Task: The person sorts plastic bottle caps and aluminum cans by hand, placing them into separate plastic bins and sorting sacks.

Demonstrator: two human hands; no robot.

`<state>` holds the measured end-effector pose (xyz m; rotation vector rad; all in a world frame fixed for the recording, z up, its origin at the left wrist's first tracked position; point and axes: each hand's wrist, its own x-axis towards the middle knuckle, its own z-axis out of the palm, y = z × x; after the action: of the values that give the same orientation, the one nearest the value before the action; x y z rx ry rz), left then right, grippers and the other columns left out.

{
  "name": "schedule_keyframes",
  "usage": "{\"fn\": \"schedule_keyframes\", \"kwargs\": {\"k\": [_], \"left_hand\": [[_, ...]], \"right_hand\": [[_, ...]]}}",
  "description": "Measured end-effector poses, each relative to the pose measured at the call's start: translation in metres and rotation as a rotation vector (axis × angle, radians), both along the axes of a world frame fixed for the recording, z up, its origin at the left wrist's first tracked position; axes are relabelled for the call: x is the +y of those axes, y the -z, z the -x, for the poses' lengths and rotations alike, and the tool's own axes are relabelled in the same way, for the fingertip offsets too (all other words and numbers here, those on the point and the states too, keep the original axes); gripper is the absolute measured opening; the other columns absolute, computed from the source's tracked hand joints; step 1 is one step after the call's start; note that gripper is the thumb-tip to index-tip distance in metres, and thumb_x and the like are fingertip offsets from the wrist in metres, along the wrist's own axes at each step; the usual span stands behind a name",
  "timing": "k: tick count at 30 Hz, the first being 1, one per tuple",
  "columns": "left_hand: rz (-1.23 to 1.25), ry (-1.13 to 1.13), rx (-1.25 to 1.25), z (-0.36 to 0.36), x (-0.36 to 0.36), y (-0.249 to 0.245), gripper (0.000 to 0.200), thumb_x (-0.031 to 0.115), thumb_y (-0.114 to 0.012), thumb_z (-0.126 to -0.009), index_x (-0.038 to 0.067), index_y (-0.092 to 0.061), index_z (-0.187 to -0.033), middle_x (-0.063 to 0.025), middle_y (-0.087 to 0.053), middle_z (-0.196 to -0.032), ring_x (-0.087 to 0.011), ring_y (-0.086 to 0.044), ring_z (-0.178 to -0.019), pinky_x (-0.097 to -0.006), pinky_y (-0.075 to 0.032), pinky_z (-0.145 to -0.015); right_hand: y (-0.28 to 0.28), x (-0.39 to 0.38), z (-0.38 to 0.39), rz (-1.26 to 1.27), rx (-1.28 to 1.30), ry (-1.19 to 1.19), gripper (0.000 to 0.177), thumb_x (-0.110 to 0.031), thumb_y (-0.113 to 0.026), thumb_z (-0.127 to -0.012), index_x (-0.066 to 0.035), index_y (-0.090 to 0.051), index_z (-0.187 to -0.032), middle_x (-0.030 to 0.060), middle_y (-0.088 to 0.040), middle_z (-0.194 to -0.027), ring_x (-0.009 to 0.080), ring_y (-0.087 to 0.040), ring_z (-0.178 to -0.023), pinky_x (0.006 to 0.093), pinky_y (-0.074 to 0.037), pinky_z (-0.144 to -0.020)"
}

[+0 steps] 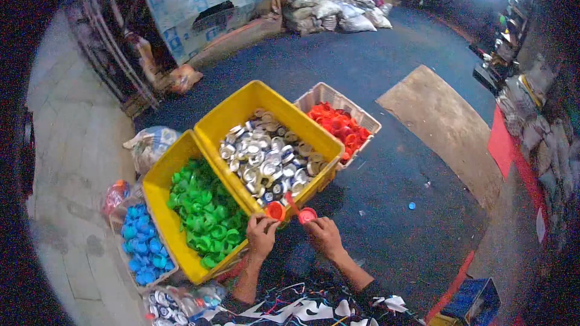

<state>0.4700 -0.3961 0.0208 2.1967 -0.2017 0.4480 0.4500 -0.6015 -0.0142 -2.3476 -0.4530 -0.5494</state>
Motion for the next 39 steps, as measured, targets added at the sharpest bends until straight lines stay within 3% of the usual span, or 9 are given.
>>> {"fn": "schedule_keyframes", "kwargs": {"k": [7,14,16,20,25,30,34,37,39], "left_hand": [[-0.063,0.190,-0.005,-0.100,-0.074,-0.011,0.014,0.006,-0.075,-0.072,0.004,-0.068,-0.085,-0.0120,-0.055,-0.093,-0.0289,-0.058,-0.084,-0.0381,-0.049,-0.073],[-0.037,0.430,-0.168,-0.250,-0.152,-0.024,0.019,0.005,-0.073,-0.072,0.003,-0.066,-0.090,-0.0154,-0.057,-0.097,-0.0333,-0.058,-0.090,-0.0400,-0.048,-0.079],[-0.064,0.439,-0.153,-0.303,-0.174,-0.004,0.022,0.005,-0.072,-0.072,0.002,-0.066,-0.093,-0.0159,-0.058,-0.099,-0.0345,-0.058,-0.094,-0.0407,-0.048,-0.082],[-0.114,0.416,-0.059,-0.331,-0.176,0.007,0.028,0.010,-0.071,-0.074,-0.001,-0.065,-0.100,-0.0183,-0.060,-0.105,-0.0371,-0.057,-0.100,-0.0401,-0.047,-0.086],[0.016,0.312,0.149,-0.304,-0.134,0.031,0.015,0.016,-0.068,-0.079,0.001,-0.067,-0.076,-0.0172,-0.063,-0.077,-0.0344,-0.061,-0.075,-0.0427,-0.049,-0.070],[-0.048,0.199,0.280,-0.255,-0.097,0.036,0.025,0.026,-0.070,-0.080,0.002,-0.066,-0.073,-0.0167,-0.062,-0.075,-0.0334,-0.061,-0.072,-0.0412,-0.047,-0.065],[0.031,0.076,0.300,-0.194,-0.068,0.032,0.040,0.032,-0.069,-0.084,-0.002,-0.060,-0.065,-0.0174,-0.058,-0.062,-0.0350,-0.058,-0.057,-0.0421,-0.044,-0.055],[-0.086,-0.030,0.295,-0.139,-0.038,0.035,0.040,0.030,-0.069,-0.084,-0.002,-0.058,-0.062,-0.0182,-0.057,-0.060,-0.0335,-0.058,-0.056,-0.0411,-0.042,-0.053],[-0.024,-0.087,0.313,-0.098,-0.013,0.050,0.040,0.029,-0.068,-0.084,-0.002,-0.057,-0.062,-0.0185,-0.057,-0.061,-0.0333,-0.058,-0.056,-0.0407,-0.042,-0.053]], "right_hand": [[-0.014,-0.060,-0.063,-0.083,-0.056,0.280,0.017,-0.002,-0.071,-0.074,-0.006,-0.064,-0.089,0.0092,-0.063,-0.084,0.0291,-0.061,-0.076,0.0382,-0.050,-0.066],[-0.055,-0.111,-0.177,-0.011,-0.163,0.424,0.030,-0.001,-0.064,-0.070,-0.007,-0.062,-0.099,0.0117,-0.062,-0.091,0.0313,-0.060,-0.083,0.0393,-0.050,-0.073],[-0.054,-0.125,-0.223,0.005,-0.103,0.487,0.028,-0.002,-0.065,-0.075,-0.005,-0.061,-0.103,0.0145,-0.062,-0.095,0.0337,-0.061,-0.085,0.0402,-0.051,-0.074],[-0.022,-0.141,-0.256,-0.084,0.052,0.524,0.034,-0.003,-0.064,-0.078,-0.005,-0.058,-0.112,0.0174,-0.062,-0.101,0.0372,-0.061,-0.091,0.0413,-0.051,-0.078],[0.004,-0.127,-0.216,-0.096,0.193,0.517,0.032,-0.002,-0.064,-0.077,-0.005,-0.061,-0.108,0.0169,-0.063,-0.099,0.0355,-0.062,-0.090,0.0406,-0.051,-0.078],[0.039,-0.111,-0.165,-0.220,0.399,0.422,0.028,-0.002,-0.065,-0.075,-0.004,-0.063,-0.103,0.0162,-0.063,-0.096,0.0352,-0.063,-0.087,0.0400,-0.051,-0.077],[0.038,-0.088,-0.133,-0.155,0.333,0.315,0.028,-0.001,-0.064,-0.075,-0.004,-0.064,-0.103,0.0162,-0.064,-0.096,0.0344,-0.064,-0.086,0.0391,-0.052,-0.075],[0.034,-0.068,-0.112,-0.185,0.289,0.215,0.028,0.000,-0.064,-0.074,-0.004,-0.064,-0.103,0.0165,-0.064,-0.095,0.0343,-0.064,-0.085,0.0390,-0.052,-0.075],[0.024,-0.053,-0.098,-0.214,0.277,0.116,0.027,-0.001,-0.064,-0.075,-0.004,-0.064,-0.102,0.0170,-0.065,-0.094,0.0347,-0.064,-0.084,0.0390,-0.052,-0.075]]}}
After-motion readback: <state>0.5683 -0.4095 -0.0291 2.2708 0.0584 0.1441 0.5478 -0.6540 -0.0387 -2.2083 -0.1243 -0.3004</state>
